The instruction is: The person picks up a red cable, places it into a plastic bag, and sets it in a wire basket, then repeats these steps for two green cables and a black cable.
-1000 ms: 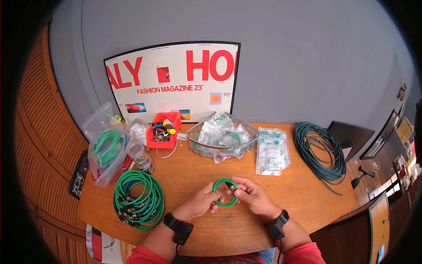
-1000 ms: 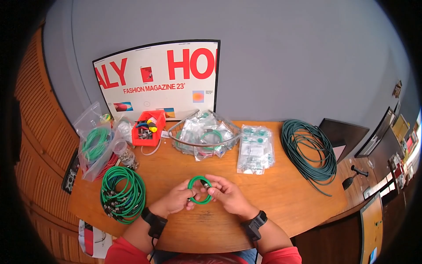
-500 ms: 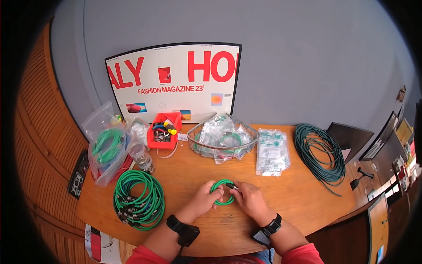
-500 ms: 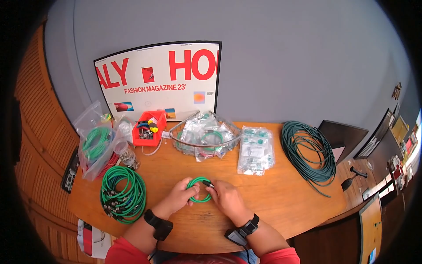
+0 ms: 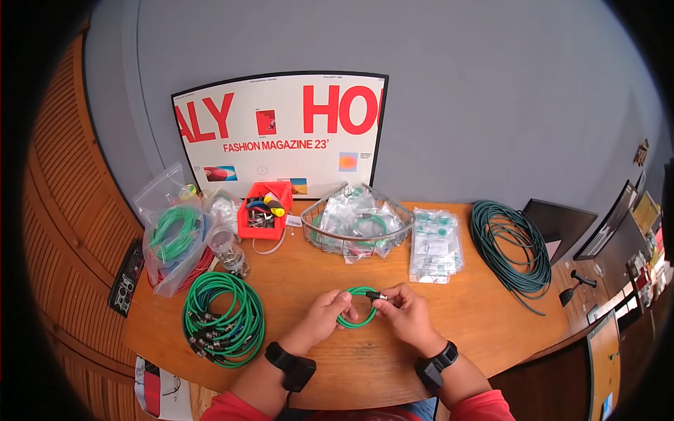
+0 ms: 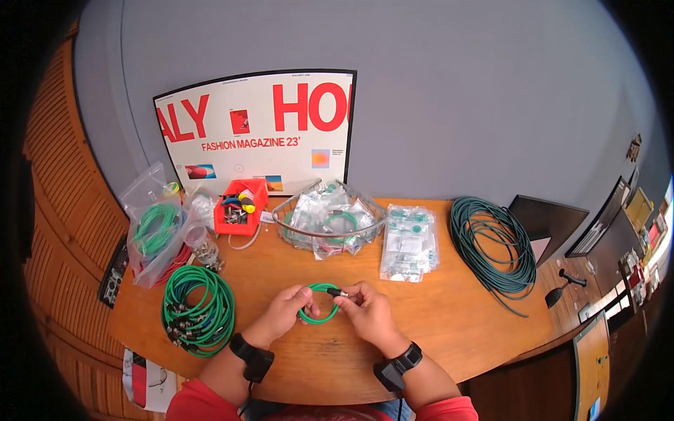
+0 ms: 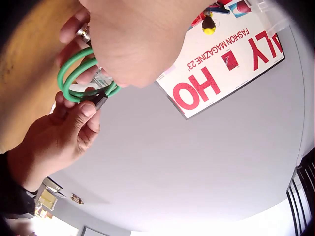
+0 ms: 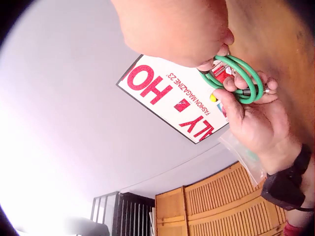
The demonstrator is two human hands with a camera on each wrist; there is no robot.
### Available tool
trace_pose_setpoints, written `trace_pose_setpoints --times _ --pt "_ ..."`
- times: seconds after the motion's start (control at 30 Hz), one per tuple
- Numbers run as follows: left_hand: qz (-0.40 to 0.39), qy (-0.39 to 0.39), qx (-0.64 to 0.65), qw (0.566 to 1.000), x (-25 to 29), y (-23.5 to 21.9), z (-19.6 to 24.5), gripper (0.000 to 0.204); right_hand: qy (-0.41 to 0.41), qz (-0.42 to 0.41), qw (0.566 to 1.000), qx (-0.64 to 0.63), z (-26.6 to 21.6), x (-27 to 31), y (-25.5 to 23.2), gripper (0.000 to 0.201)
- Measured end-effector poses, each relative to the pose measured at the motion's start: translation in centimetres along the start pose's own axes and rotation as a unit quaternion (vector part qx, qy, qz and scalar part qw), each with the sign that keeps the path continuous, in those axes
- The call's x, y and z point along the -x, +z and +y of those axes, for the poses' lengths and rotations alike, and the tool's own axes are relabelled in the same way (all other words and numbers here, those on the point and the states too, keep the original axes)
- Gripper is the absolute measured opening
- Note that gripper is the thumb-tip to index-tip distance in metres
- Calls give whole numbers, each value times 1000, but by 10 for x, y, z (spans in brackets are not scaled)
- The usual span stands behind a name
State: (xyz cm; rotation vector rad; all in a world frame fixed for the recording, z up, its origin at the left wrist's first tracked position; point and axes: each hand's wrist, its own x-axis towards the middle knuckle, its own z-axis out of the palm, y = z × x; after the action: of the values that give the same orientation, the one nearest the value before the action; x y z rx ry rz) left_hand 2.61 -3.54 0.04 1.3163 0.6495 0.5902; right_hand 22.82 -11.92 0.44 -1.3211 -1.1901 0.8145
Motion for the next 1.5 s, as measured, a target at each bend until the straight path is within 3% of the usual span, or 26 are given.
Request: trace_pose_setpoints --times 0.07,0.2,0.27,0.37,0.43,0.57,0.6,0.67,0.77,0.87,1.0,1.07,1.2,1.27,1.3,1.37,1.5 --pt "-2 -4 0 1000 -1 0 -1 38 21 -11 996 -91 1 -2 0 17" --pt "-17 39 -18 999 0 3 -3 37 11 10 993 -119 7 -5 -4 20" --pt "-7 44 -31 999 2 8 1 37 10 -15 1000 -9 12 -5 -7 21" --pt "-18 -22 -52 998 4 10 6 40 -15 -38 998 41 7 -1 -4 23" --pt "-31 -75 28 996 1 2 2 47 -50 -39 994 91 -2 0 -6 24" --pt "-77 -83 98 989 0 6 -9 53 -129 -1 981 148 -11 3 -2 27" --pt "-72 -54 78 993 0 12 -10 54 -128 0 981 148 -12 2 -3 27" --pt "-67 -25 58 996 0 14 -11 57 -150 -42 964 217 -12 2 -4 26" --pt "-76 -44 87 992 -1 8 -14 55 -214 -69 953 205 -12 1 -3 24" --pt "-90 -53 37 994 -3 6 -10 51 -227 -89 948 204 -14 1 -2 25" --pt "-68 -48 64 994 -2 10 -13 44 -156 -84 971 159 -11 2 -1 23" --pt "-56 -45 83 994 -2 11 -12 45 -86 -70 992 58 -2 2 2 21" --pt "-58 -70 87 992 0 10 -4 41 -66 -78 991 90 -9 4 0 24" --pt "-63 -70 77 993 -2 7 -1 41 22 -121 986 108 -22 5 0 34" --pt "-73 -53 112 990 -1 4 -3 40 19 -116 987 109 -20 4 1 34" --pt "-91 -35 145 985 -3 5 -6 39 48 -177 975 -127 -13 4 3 41" --pt "-70 -13 88 994 -1 10 0 29 77 -154 985 -25 0 -2 -8 40"
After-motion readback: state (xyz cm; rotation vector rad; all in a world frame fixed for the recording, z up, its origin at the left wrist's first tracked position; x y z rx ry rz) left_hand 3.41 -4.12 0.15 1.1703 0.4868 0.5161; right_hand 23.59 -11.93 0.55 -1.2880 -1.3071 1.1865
